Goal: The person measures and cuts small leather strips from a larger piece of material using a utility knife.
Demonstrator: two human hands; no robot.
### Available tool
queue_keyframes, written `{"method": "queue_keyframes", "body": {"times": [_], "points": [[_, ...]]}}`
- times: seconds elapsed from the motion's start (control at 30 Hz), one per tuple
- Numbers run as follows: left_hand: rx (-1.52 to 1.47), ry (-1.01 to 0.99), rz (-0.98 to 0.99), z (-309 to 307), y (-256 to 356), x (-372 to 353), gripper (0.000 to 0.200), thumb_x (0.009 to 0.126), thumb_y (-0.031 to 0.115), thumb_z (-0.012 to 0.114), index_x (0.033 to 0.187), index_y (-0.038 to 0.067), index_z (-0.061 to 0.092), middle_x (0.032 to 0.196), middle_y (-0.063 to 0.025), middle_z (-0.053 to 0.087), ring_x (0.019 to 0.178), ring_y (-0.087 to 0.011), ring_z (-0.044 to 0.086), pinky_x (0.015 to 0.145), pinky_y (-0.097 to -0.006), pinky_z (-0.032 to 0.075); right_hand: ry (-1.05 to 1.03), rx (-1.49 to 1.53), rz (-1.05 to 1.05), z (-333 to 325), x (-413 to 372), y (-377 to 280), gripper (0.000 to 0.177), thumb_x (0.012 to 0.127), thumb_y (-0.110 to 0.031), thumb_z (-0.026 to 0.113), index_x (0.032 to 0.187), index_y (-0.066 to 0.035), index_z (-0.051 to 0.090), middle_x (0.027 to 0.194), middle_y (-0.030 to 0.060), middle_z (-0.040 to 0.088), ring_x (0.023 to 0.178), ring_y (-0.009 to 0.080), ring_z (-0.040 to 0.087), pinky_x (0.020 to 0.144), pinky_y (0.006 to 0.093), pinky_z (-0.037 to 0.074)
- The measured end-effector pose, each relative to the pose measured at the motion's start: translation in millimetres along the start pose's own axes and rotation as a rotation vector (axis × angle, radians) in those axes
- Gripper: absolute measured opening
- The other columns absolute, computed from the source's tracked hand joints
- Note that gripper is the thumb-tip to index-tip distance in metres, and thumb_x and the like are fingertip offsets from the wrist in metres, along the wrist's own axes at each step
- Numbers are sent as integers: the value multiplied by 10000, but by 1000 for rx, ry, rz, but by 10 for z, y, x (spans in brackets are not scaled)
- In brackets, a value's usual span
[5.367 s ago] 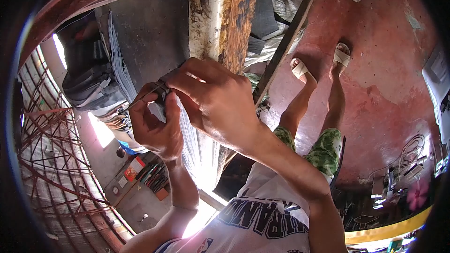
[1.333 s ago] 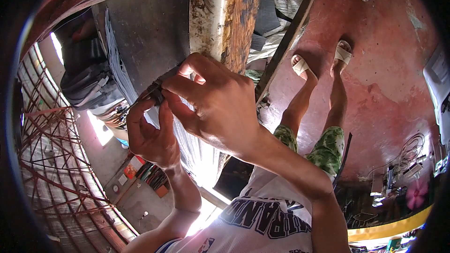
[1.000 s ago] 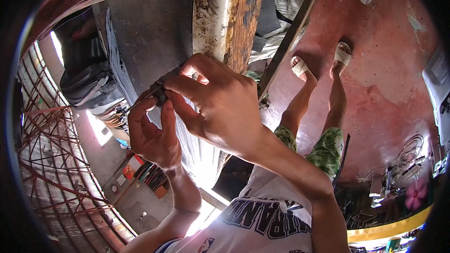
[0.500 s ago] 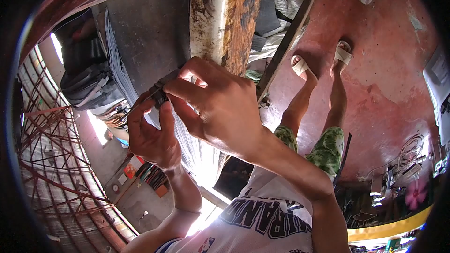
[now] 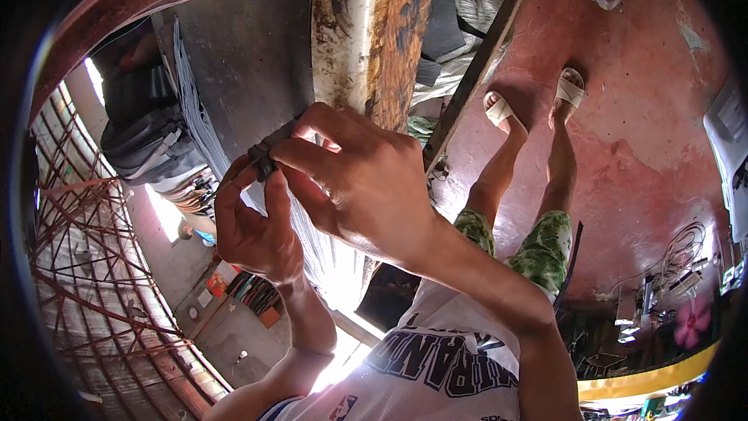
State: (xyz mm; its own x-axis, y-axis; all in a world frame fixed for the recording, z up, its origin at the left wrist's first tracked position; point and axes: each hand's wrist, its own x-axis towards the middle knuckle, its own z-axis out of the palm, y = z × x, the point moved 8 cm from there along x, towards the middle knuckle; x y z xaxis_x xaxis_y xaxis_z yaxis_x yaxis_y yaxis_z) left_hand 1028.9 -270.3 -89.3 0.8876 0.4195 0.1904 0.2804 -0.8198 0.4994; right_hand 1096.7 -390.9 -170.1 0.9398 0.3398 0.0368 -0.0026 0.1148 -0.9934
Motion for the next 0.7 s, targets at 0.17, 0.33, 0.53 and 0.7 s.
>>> {"method": "queue_keyframes", "body": {"times": [0.17,0.33,0.53,0.7], "points": [[-35,34,-25,0,-21,-19,239,746,-76,759,946,-34,635,1056,-199,665,965,-257,665,813,-323,558,-14,2,22,0,-3,3,245,736,-16,775,963,-104,744,938,44,673,733,154,684,554,272,553],[-67,63,-32,20,-58,-46,253,741,-94,752,956,-41,629,1064,-211,657,971,-257,661,827,-315,556,0,24,5,-13,-2,0,256,734,11,769,963,-100,745,933,43,674,728,151,681,553,269,555],[-111,107,-41,44,-67,-71,261,742,-97,742,966,-43,618,1076,-213,644,977,-267,652,838,-334,548,16,34,-28,9,-8,21,255,737,29,766,966,-81,739,917,49,682,751,158,683,568,269,562],[-59,77,59,45,-57,-55,309,747,-50,753,1008,-26,589,1070,-200,627,978,-261,629,853,-356,518,34,38,-21,-10,0,22,271,737,33,767,982,-75,727,913,62,683,756,170,686,573,285,555]]}}
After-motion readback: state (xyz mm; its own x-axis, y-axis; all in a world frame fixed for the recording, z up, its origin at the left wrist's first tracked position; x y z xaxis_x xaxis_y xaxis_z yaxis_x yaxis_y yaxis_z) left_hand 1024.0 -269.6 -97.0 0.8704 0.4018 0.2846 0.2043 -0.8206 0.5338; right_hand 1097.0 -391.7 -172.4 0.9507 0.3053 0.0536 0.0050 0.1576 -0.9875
